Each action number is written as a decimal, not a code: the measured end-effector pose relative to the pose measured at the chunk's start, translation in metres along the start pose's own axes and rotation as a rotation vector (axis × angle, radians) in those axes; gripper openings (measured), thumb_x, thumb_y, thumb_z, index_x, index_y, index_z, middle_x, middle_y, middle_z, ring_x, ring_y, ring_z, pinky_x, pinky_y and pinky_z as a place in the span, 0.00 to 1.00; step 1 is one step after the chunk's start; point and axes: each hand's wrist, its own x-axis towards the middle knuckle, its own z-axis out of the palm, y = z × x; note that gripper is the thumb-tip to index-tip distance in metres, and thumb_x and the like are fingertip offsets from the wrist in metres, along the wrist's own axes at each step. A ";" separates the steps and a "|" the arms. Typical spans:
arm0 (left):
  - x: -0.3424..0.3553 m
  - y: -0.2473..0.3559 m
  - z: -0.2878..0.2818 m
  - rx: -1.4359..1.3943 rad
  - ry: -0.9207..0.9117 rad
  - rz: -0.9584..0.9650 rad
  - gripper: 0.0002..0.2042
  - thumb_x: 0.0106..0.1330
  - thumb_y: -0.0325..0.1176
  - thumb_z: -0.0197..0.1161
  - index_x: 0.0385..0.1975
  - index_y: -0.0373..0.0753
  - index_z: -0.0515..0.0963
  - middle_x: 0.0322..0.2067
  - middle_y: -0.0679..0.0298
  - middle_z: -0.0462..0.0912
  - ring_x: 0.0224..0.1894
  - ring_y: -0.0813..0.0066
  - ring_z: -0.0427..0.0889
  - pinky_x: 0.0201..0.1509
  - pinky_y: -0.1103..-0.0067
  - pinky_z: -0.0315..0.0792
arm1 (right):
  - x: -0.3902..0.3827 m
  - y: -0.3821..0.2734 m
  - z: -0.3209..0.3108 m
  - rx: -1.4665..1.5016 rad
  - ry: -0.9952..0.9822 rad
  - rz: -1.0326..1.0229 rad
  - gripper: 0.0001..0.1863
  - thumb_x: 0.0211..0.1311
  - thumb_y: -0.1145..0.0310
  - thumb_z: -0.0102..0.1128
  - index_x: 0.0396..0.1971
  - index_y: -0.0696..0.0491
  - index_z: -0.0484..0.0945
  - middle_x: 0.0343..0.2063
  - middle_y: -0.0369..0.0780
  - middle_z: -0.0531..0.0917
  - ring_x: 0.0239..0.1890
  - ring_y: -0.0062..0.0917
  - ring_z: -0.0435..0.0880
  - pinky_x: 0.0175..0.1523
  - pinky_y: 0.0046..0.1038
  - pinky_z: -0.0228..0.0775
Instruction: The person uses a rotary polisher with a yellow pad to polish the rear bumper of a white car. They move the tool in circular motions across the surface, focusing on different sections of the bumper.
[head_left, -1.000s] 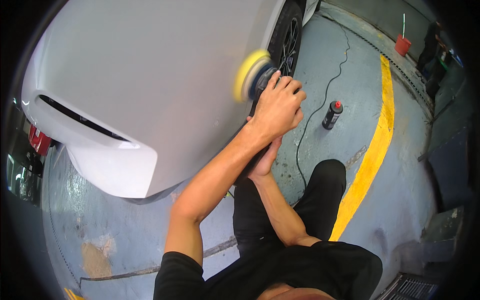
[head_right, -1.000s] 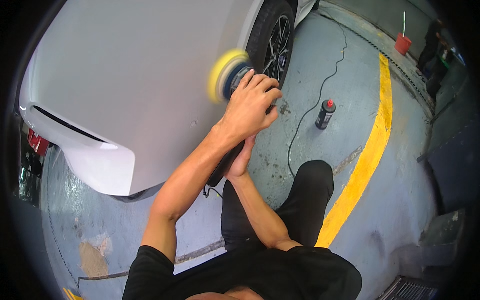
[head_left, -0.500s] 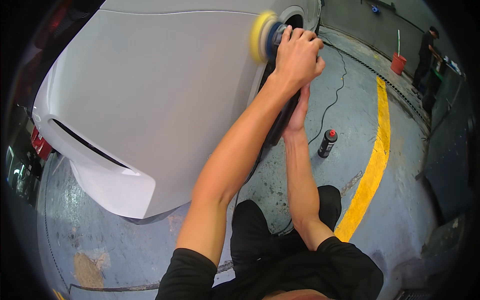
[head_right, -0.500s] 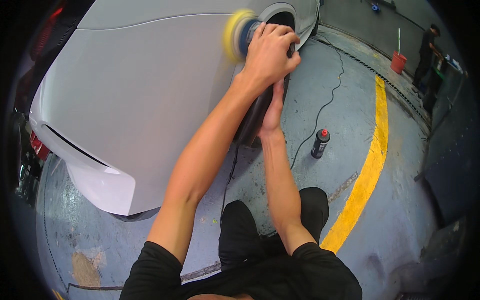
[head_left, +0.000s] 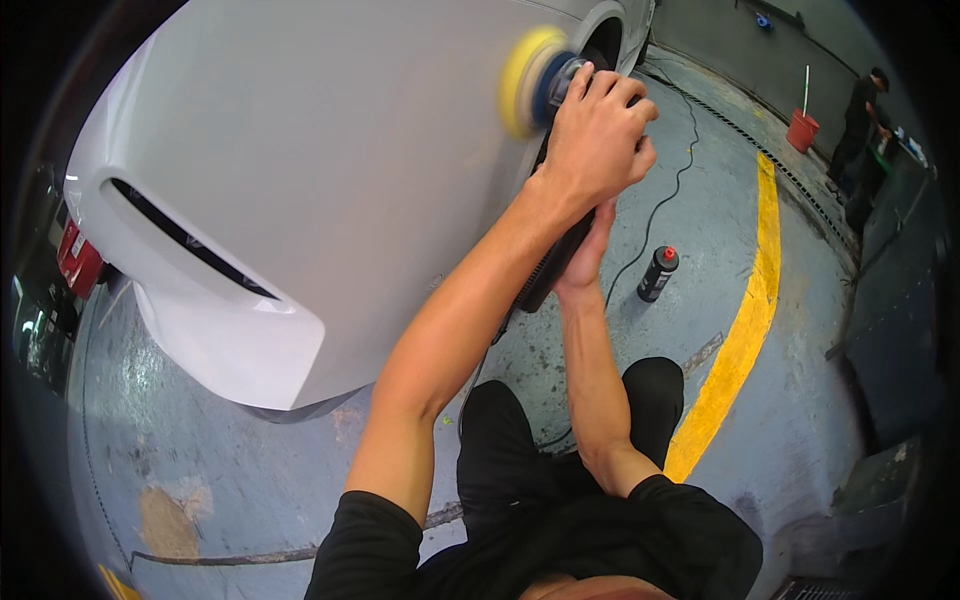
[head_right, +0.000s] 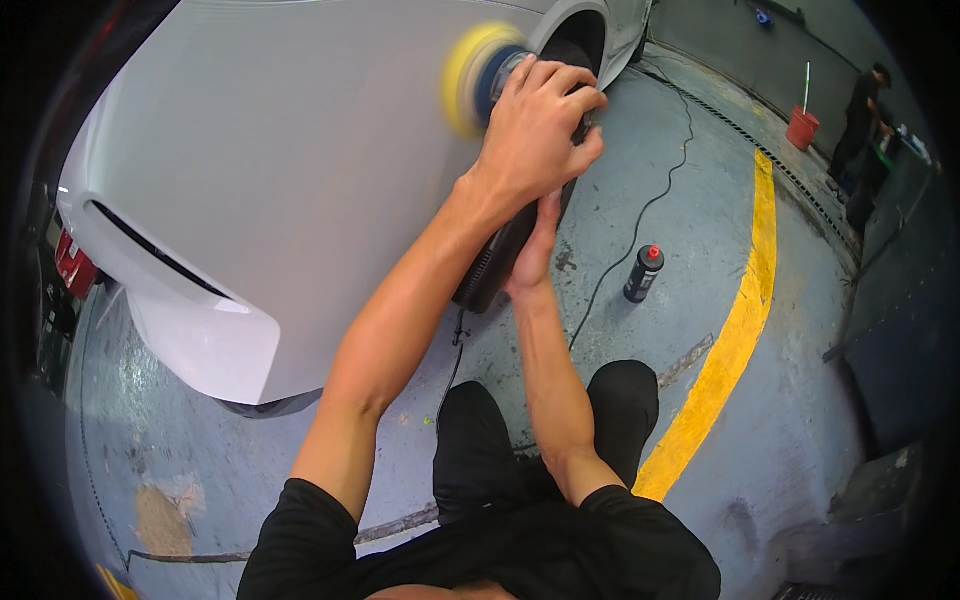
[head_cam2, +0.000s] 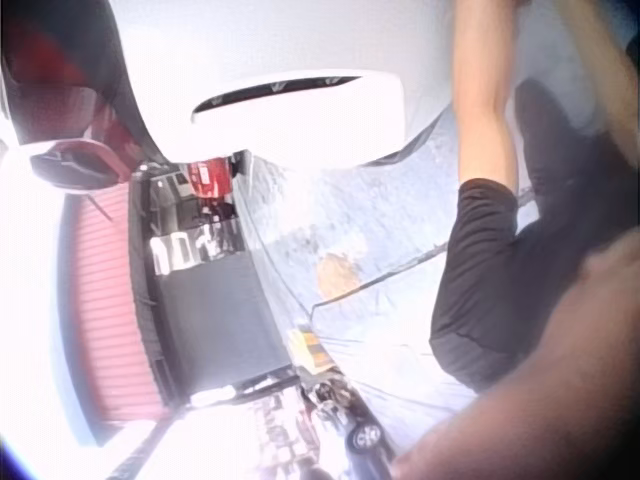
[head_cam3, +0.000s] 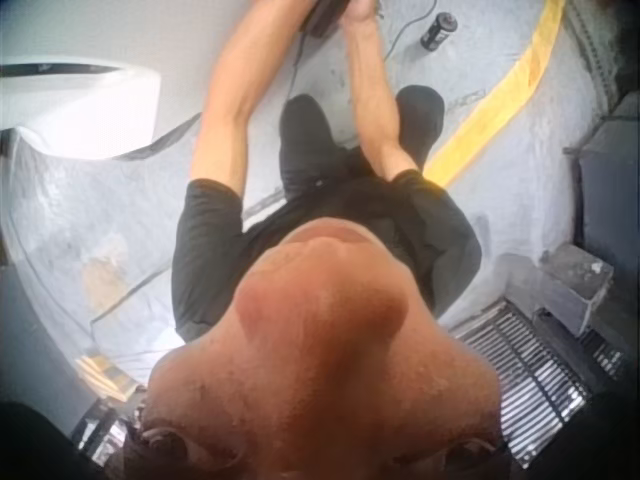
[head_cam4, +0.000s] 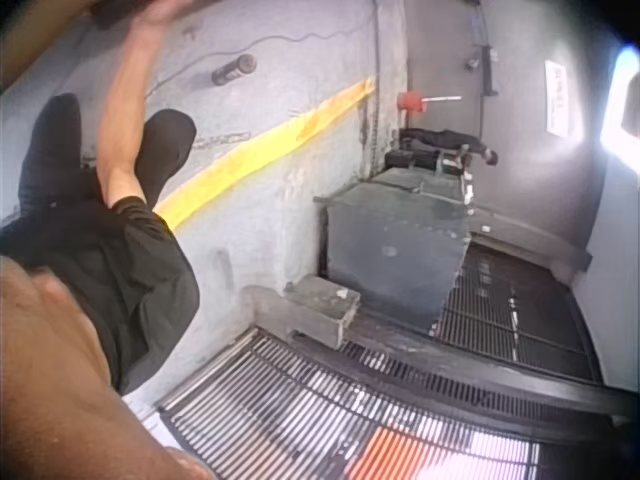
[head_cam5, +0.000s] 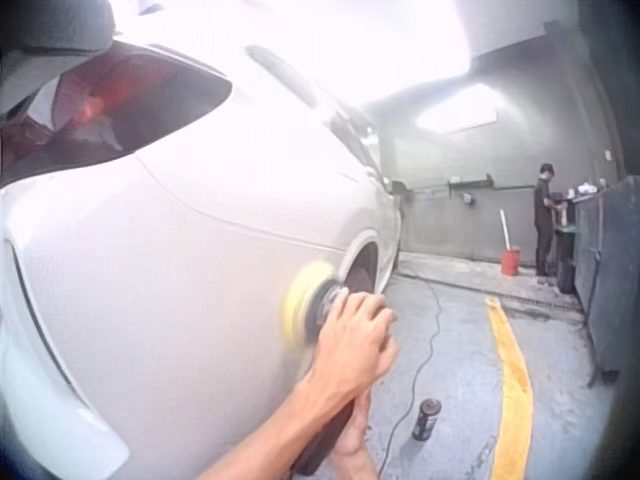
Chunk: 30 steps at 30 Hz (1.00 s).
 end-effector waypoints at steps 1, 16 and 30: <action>0.004 -0.003 -0.006 0.020 0.024 0.011 0.13 0.58 0.36 0.69 0.41 0.39 0.88 0.51 0.62 0.85 0.61 0.60 0.78 0.78 0.56 0.61 | 0.004 -0.004 0.012 -0.021 0.000 -0.010 0.39 0.78 0.33 0.41 0.75 0.48 0.62 0.64 0.38 0.78 0.64 0.30 0.80 0.66 0.37 0.74; 0.026 0.002 -0.060 -0.092 0.184 0.002 0.13 0.58 0.34 0.70 0.42 0.38 0.87 0.51 0.61 0.85 0.59 0.58 0.78 0.77 0.54 0.60 | 0.000 -0.018 0.050 -0.112 -0.111 -0.006 0.41 0.79 0.33 0.43 0.76 0.51 0.60 0.67 0.40 0.75 0.67 0.29 0.76 0.69 0.35 0.71; 0.020 0.024 -0.156 -0.081 0.370 0.001 0.12 0.56 0.32 0.71 0.40 0.39 0.86 0.49 0.62 0.84 0.57 0.58 0.77 0.73 0.58 0.63 | -0.042 -0.021 0.110 -0.273 -0.205 -0.064 0.40 0.80 0.38 0.44 0.79 0.51 0.55 0.73 0.39 0.68 0.74 0.30 0.69 0.76 0.36 0.63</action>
